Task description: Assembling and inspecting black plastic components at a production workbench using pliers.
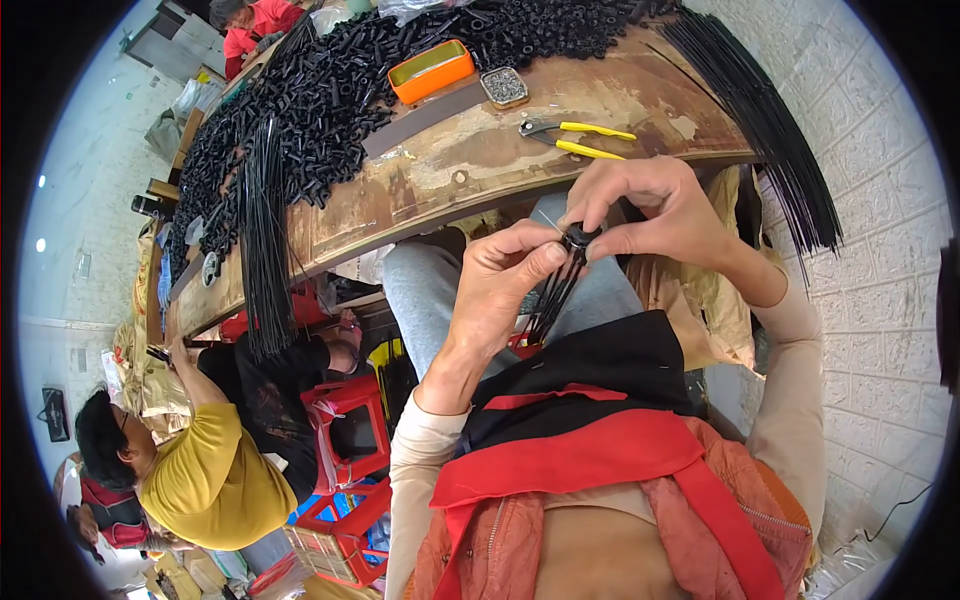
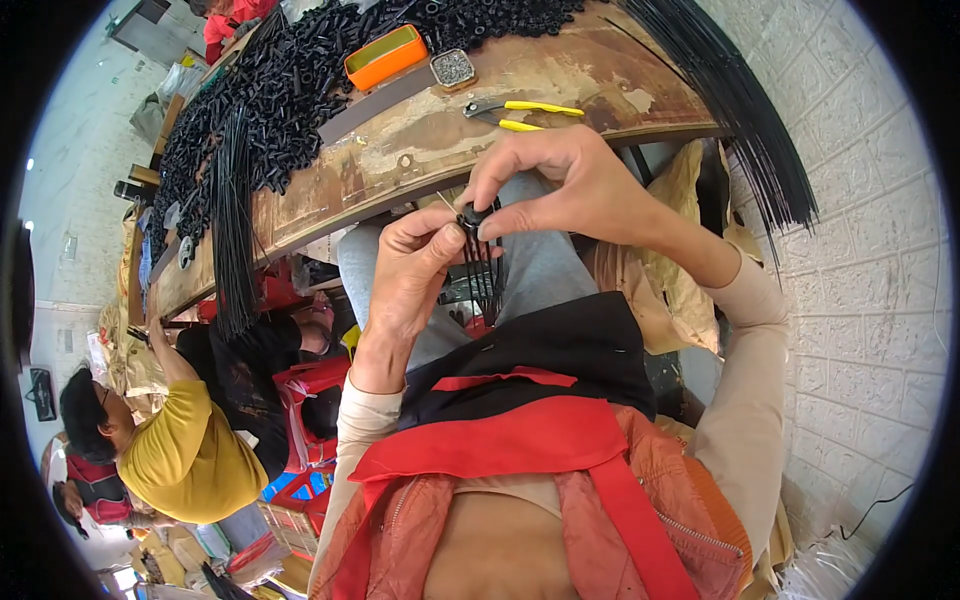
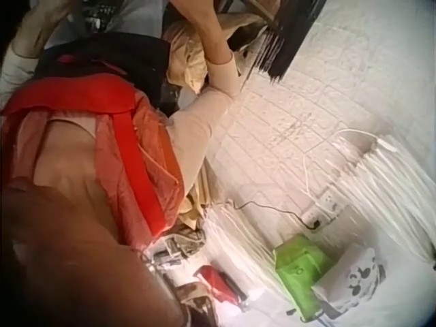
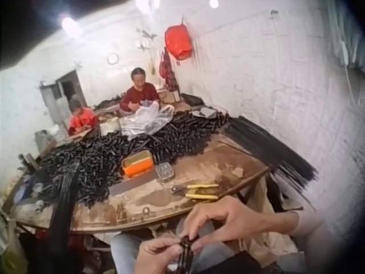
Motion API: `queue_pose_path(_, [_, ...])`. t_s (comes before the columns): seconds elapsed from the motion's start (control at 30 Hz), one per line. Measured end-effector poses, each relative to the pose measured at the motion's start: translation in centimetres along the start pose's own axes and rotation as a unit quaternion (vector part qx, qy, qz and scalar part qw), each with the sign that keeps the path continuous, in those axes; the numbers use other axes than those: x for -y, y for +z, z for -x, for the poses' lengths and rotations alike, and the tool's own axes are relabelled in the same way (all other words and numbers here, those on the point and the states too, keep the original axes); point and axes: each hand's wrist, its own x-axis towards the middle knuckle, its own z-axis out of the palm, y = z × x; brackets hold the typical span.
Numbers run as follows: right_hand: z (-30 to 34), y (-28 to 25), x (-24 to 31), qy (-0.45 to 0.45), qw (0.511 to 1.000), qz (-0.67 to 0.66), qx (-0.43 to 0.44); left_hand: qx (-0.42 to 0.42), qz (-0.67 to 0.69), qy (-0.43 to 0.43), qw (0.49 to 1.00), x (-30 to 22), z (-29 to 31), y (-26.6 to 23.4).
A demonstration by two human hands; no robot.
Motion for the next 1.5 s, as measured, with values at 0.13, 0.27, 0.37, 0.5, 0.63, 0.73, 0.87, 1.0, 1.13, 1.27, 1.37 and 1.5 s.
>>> queue_pose_path(0.13, [1.0,0.6,-0.7,-0.009,0.999,-0.02,-0.031,-0.002,-0.009,-0.015,1.0,0.1,-0.1,0.3])
queue_pose_path(0.27, [1.6,1.4,-1.0,-0.039,0.996,-0.019,-0.081,-0.037,-0.036,0.062,0.997,0.5,0.2,1.6])
queue_pose_path(0.37, [1.6,1.3,-1.3,-0.048,0.995,-0.014,-0.085,-0.031,-0.052,0.067,0.996,0.5,0.3,0.9])
queue_pose_path(0.5, [1.3,1.7,-1.2,-0.031,0.997,-0.016,-0.074,-0.01,-0.065,0.047,0.997,0.6,0.2,0.2])
queue_pose_path(0.63, [1.2,1.6,-1.0,-0.049,0.997,0.001,-0.051,-0.007,-0.069,0.01,0.998,-0.1,0.0,0.0])
queue_pose_path(0.73, [1.0,1.4,-1.2,-0.029,0.999,-0.027,-0.03,0.009,-0.035,-0.044,0.998,-0.2,-0.3,-0.2])
queue_pose_path(0.87, [0.7,1.3,-1.9,-0.058,0.995,-0.072,-0.041,0.022,0.026,-0.024,0.999,0.3,-0.4,-0.2])
queue_pose_path(1.0, [0.7,1.6,-2.1,-0.053,0.994,-0.083,-0.04,0.029,0.097,-0.052,0.994,0.8,-0.4,-0.7])
queue_pose_path(1.13, [0.6,1.9,-2.0,-0.107,0.991,-0.073,-0.026,0.077,0.108,-0.094,0.987,0.4,-1.0,-1.0])
queue_pose_path(1.27, [-0.3,3.1,-2.6,-0.033,0.981,-0.066,-0.179,-0.152,-0.303,0.18,0.923,0.1,-0.1,0.9])
queue_pose_path(1.37, [-1.8,4.0,-2.2,-0.17,0.969,0.133,-0.122,-0.153,-0.292,0.204,0.922,-1.1,0.6,1.1])
queue_pose_path(1.5, [-2.4,5.5,-5.2,0.101,0.935,-0.313,-0.129,-0.138,-0.171,0.202,0.954,-4.0,0.3,-0.7])
